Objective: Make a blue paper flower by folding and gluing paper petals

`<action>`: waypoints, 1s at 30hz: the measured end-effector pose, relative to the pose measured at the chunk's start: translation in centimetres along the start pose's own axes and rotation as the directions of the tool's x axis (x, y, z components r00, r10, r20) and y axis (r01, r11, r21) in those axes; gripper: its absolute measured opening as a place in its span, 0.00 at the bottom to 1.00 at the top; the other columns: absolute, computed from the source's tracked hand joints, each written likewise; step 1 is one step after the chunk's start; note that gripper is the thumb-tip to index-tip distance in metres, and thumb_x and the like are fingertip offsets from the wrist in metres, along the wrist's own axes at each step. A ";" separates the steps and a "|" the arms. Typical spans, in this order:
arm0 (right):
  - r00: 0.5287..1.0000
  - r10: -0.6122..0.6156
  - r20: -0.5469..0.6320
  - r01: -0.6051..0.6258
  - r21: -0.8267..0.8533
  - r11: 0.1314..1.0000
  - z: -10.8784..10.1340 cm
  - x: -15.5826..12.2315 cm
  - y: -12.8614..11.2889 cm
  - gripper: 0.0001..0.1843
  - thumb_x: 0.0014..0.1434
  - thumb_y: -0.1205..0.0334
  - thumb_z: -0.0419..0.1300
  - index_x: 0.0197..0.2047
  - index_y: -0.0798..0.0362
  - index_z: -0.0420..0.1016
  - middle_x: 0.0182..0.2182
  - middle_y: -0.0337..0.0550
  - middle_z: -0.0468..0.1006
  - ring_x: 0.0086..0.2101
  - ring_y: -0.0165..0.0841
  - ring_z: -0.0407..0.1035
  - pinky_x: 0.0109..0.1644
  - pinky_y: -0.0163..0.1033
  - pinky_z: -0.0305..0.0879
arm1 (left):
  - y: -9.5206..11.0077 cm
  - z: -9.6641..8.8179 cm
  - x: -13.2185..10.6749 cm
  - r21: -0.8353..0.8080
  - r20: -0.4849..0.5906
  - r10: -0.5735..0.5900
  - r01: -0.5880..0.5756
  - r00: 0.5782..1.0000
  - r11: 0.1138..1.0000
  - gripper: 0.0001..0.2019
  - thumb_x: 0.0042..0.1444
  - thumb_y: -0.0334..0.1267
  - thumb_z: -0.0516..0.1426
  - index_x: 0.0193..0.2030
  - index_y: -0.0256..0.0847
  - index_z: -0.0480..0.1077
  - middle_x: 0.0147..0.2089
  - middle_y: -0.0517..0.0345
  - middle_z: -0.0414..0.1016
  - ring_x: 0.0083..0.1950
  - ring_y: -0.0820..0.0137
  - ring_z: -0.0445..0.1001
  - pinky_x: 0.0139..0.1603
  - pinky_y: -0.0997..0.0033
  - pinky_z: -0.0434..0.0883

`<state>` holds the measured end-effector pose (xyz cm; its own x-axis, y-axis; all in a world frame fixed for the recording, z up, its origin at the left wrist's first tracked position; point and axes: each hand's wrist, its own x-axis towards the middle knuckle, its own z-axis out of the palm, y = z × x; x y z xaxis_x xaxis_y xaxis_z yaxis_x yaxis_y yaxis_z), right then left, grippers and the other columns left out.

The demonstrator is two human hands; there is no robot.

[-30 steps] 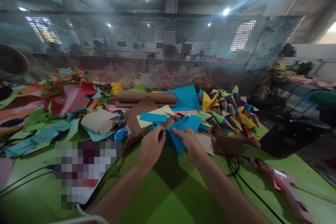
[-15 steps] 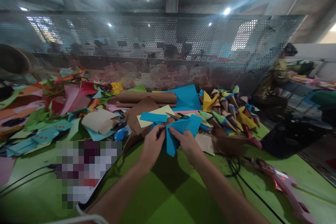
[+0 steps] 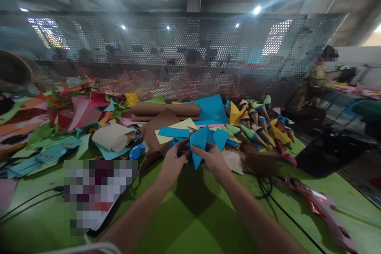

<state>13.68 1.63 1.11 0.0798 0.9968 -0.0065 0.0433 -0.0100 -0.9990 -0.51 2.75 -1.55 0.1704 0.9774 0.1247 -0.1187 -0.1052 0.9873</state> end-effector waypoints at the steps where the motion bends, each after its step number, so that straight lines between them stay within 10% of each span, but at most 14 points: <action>1: 1.000 0.002 -0.006 -0.002 -0.002 1.000 0.0 0.0 0.1 0.25 0.40 0.40 0.72 0.28 0.53 0.75 0.20 0.40 0.74 0.21 0.33 0.65 0.24 0.37 0.59 | -0.1 0.0 0.0 0.008 -0.003 0.005 -0.005 1.000 1.000 0.19 0.57 0.32 0.58 0.56 0.40 0.72 0.53 0.47 0.78 0.51 0.62 0.76 0.52 0.62 0.73; 19: 1.000 -0.023 0.004 0.023 -0.015 1.000 -0.6 0.7 1.0 0.26 0.47 0.37 0.66 0.23 0.52 0.66 0.18 0.35 0.67 0.20 0.28 0.57 0.24 0.36 0.54 | 0.1 0.4 -0.4 -0.258 0.041 -0.170 0.175 0.985 0.950 0.18 0.56 0.34 0.59 0.54 0.39 0.72 0.55 0.47 0.77 0.56 0.59 0.75 0.56 0.59 0.72; 30: 0.999 -0.051 0.014 0.053 -0.131 0.990 -0.4 0.3 1.0 0.27 0.47 0.41 0.69 0.20 0.50 0.60 0.16 0.31 0.59 0.19 0.26 0.52 0.21 0.33 0.47 | -1.2 -0.3 0.2 0.135 -0.099 0.053 -0.040 0.994 0.990 0.19 0.52 0.25 0.58 0.51 0.41 0.71 0.50 0.51 0.79 0.52 0.61 0.76 0.52 0.62 0.72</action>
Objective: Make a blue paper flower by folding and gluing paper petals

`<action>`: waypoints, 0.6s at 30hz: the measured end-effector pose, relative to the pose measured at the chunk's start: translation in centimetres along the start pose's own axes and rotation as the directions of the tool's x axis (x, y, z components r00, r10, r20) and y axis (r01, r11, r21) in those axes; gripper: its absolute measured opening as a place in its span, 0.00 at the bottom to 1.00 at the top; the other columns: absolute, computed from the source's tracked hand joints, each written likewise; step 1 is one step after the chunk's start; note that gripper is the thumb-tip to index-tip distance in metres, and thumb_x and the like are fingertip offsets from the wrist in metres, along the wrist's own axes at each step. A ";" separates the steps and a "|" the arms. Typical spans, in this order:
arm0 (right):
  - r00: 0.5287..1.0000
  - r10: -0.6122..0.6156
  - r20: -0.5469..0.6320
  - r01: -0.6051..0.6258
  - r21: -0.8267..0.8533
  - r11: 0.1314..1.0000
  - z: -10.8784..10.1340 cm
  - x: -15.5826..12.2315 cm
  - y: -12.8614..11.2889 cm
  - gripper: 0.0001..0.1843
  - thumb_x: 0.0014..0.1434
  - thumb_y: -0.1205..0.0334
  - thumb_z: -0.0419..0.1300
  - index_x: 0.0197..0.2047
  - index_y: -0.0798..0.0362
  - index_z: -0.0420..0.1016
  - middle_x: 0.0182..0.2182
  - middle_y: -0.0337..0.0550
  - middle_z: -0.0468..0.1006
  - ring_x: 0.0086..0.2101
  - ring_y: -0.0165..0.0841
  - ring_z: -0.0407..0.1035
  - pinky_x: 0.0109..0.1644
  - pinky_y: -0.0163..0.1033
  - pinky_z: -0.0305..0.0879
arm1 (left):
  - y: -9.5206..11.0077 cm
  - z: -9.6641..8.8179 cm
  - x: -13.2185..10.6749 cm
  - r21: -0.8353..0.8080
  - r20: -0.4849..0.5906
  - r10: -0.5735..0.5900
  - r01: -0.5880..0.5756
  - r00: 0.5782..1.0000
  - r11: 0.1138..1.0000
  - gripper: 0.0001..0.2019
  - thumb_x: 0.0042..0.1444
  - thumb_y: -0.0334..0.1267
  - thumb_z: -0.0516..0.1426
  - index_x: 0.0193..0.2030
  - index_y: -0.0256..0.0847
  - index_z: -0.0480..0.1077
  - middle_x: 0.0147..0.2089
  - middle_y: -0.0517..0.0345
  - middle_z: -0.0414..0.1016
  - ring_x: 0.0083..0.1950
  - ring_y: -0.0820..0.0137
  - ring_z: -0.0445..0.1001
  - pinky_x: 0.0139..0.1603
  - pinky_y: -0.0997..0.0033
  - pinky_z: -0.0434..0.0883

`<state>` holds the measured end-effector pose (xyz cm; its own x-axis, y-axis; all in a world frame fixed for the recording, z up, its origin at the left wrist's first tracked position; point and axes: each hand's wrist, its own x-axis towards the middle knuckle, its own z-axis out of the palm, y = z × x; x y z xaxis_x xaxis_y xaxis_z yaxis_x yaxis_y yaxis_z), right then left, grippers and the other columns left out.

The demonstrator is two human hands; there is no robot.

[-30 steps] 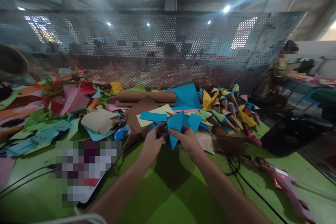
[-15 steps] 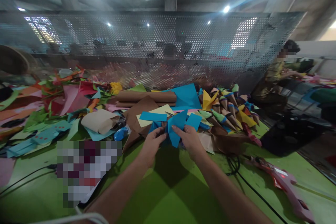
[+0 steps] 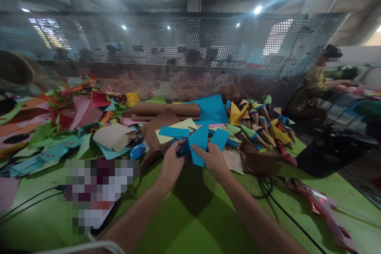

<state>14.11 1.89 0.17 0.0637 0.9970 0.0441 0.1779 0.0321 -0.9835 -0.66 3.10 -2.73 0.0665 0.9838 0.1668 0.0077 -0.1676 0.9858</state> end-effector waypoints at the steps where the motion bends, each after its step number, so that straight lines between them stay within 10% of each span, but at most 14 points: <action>1: 1.000 0.004 0.010 -0.004 -0.003 1.000 0.0 0.0 -0.1 0.27 0.47 0.41 0.69 0.20 0.50 0.60 0.16 0.31 0.58 0.18 0.26 0.52 0.20 0.33 0.46 | -0.1 -0.1 0.0 0.038 -0.020 0.018 -0.017 1.000 0.999 0.20 0.50 0.23 0.57 0.50 0.42 0.71 0.49 0.52 0.79 0.51 0.61 0.76 0.52 0.62 0.72; 18: 0.993 0.058 0.107 -0.058 -0.002 0.998 1.1 -0.3 -0.3 0.26 0.41 0.40 0.71 0.17 0.51 0.66 0.12 0.36 0.66 0.16 0.28 0.59 0.19 0.35 0.53 | 1.3 -0.5 -0.3 0.267 -0.142 0.043 -0.004 0.989 0.964 0.20 0.51 0.26 0.59 0.52 0.42 0.72 0.52 0.47 0.78 0.54 0.54 0.75 0.55 0.57 0.69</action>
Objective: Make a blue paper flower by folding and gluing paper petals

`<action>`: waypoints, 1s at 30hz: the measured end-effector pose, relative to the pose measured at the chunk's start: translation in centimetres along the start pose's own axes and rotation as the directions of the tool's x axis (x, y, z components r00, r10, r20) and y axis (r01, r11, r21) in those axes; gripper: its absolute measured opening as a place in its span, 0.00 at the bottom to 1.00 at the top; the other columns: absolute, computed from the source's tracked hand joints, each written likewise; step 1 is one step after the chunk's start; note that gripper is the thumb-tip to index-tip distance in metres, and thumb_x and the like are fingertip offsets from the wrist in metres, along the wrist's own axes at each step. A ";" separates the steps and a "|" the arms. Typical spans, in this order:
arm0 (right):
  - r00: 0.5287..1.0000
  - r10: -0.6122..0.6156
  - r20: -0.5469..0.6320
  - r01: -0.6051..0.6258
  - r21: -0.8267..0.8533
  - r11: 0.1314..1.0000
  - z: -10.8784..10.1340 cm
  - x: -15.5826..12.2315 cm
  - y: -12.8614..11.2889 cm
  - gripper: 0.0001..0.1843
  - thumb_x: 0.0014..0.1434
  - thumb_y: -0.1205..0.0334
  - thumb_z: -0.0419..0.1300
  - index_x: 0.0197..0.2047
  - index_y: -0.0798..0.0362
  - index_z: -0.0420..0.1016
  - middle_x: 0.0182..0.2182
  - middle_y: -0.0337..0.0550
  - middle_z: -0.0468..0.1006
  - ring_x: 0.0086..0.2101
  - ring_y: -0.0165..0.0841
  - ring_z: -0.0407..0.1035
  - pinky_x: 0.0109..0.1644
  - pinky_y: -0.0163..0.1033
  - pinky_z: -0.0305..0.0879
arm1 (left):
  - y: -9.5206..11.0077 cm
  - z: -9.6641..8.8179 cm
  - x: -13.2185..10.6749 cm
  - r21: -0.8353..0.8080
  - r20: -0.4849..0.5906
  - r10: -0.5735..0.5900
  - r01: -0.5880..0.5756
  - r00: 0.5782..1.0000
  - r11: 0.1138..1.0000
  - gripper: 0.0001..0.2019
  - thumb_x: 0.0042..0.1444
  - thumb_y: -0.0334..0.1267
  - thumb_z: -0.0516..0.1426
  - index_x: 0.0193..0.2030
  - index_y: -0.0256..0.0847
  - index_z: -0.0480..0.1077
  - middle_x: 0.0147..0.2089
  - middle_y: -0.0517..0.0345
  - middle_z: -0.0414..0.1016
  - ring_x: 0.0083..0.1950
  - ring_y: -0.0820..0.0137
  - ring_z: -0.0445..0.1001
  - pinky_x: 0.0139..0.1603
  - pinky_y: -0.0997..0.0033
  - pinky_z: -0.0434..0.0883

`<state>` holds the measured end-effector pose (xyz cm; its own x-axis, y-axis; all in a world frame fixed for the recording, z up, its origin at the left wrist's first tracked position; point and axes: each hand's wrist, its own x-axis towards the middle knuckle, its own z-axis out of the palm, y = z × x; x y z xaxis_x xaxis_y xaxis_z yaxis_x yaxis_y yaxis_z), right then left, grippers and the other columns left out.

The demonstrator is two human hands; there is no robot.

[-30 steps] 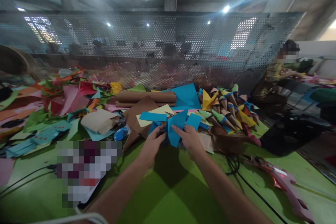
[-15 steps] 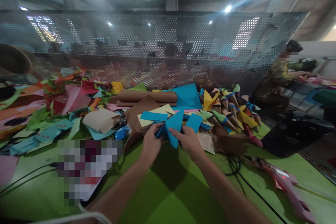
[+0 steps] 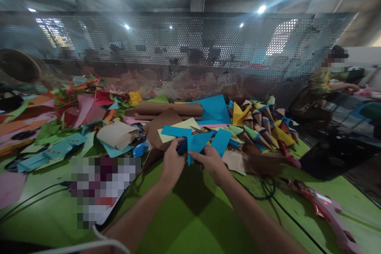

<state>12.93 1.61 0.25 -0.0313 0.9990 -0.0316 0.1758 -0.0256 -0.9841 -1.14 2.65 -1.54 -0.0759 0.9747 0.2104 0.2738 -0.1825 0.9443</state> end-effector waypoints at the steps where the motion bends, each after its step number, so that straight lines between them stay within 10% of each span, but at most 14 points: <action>1: 1.000 -0.002 0.002 0.002 -0.002 1.000 0.0 0.0 0.0 0.25 0.42 0.40 0.71 0.17 0.51 0.66 0.13 0.37 0.67 0.16 0.29 0.60 0.20 0.35 0.54 | -0.2 0.1 0.0 -0.041 0.007 0.004 -0.003 1.000 0.999 0.20 0.51 0.25 0.58 0.52 0.42 0.72 0.51 0.48 0.78 0.54 0.55 0.75 0.56 0.57 0.69; 15: 0.990 -0.047 -0.133 0.045 -0.019 0.999 -0.8 0.6 0.4 0.29 0.41 0.34 0.69 0.20 0.51 0.65 0.12 0.35 0.66 0.16 0.29 0.60 0.19 0.35 0.52 | 0.6 0.2 0.2 -0.536 0.355 -0.068 0.263 0.932 0.802 0.17 0.56 0.36 0.59 0.52 0.40 0.77 0.51 0.51 0.80 0.55 0.58 0.75 0.61 0.54 0.68; 30: 0.999 -0.028 -0.040 0.029 0.027 0.999 -0.3 -0.1 0.2 0.26 0.48 0.38 0.67 0.20 0.51 0.65 0.15 0.38 0.67 0.18 0.31 0.61 0.22 0.37 0.56 | -0.5 0.1 0.1 -0.185 0.059 0.023 -0.012 0.998 0.983 0.24 0.47 0.22 0.59 0.51 0.45 0.75 0.52 0.52 0.79 0.54 0.55 0.75 0.60 0.55 0.67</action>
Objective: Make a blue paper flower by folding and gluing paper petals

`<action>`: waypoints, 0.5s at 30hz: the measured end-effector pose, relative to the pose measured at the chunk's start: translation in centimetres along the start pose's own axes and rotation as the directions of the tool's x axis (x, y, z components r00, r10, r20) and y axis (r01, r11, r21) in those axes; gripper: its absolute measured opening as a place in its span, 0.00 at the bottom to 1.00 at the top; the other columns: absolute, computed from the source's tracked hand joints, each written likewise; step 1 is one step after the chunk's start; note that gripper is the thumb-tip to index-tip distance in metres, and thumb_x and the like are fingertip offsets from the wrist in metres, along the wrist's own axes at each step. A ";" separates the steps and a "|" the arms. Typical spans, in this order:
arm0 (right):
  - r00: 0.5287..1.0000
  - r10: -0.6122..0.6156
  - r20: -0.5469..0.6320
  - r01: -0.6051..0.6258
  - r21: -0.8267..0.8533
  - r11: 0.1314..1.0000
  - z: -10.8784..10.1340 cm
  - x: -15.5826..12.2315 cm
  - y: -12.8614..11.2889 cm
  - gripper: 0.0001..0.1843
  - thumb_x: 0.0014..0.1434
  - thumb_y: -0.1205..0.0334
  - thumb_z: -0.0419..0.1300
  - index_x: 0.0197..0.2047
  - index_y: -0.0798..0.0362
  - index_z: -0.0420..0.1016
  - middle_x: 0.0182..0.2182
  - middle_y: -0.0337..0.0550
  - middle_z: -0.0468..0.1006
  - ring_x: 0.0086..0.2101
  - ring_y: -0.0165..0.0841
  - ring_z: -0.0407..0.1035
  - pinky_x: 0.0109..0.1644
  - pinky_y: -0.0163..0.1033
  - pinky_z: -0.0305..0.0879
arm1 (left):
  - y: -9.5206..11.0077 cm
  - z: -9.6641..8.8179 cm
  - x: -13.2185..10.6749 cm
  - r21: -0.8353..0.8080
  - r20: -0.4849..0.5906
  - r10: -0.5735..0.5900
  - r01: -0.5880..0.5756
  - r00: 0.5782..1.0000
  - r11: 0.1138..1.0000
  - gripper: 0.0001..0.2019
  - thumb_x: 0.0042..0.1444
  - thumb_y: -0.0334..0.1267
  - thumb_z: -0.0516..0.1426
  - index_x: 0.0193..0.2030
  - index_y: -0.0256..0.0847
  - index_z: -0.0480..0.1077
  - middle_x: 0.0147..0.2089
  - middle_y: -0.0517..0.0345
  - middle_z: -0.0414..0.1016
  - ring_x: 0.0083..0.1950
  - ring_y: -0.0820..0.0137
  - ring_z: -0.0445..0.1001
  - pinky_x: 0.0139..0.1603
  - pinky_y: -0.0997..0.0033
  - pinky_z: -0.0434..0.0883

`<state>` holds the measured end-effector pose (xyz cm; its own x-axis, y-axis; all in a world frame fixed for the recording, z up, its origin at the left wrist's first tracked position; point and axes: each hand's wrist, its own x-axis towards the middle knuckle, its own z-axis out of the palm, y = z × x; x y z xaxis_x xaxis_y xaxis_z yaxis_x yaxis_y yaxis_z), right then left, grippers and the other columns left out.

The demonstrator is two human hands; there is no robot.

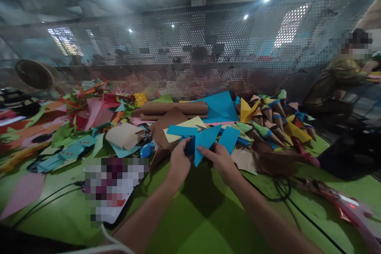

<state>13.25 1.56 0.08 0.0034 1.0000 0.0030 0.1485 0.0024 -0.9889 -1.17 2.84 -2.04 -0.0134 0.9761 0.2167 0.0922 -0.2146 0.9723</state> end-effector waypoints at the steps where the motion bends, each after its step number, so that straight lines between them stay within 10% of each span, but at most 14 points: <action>1: 1.000 -0.004 0.012 0.004 -0.012 1.000 0.0 0.0 0.1 0.26 0.48 0.38 0.66 0.19 0.51 0.65 0.15 0.38 0.67 0.18 0.31 0.62 0.22 0.37 0.57 | 0.1 -0.1 -0.1 0.031 -0.001 0.023 -0.023 1.000 0.999 0.24 0.48 0.21 0.59 0.51 0.45 0.75 0.52 0.52 0.79 0.54 0.54 0.74 0.59 0.55 0.67; 15: 0.969 -0.188 -0.161 0.131 -0.310 0.942 -0.3 0.4 0.7 0.24 0.45 0.47 0.66 0.18 0.49 0.56 0.16 0.32 0.55 0.20 0.27 0.48 0.22 0.35 0.42 | 0.9 0.1 -0.2 0.104 0.021 0.036 -0.038 0.999 0.994 0.18 0.53 0.29 0.58 0.51 0.44 0.72 0.49 0.52 0.79 0.50 0.58 0.75 0.51 0.63 0.69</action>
<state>13.71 1.91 -0.57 0.1351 0.9678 0.2125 0.4472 0.1318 -0.8847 -1.02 2.48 -1.18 0.0111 0.9682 0.2500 0.1953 -0.2473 0.9491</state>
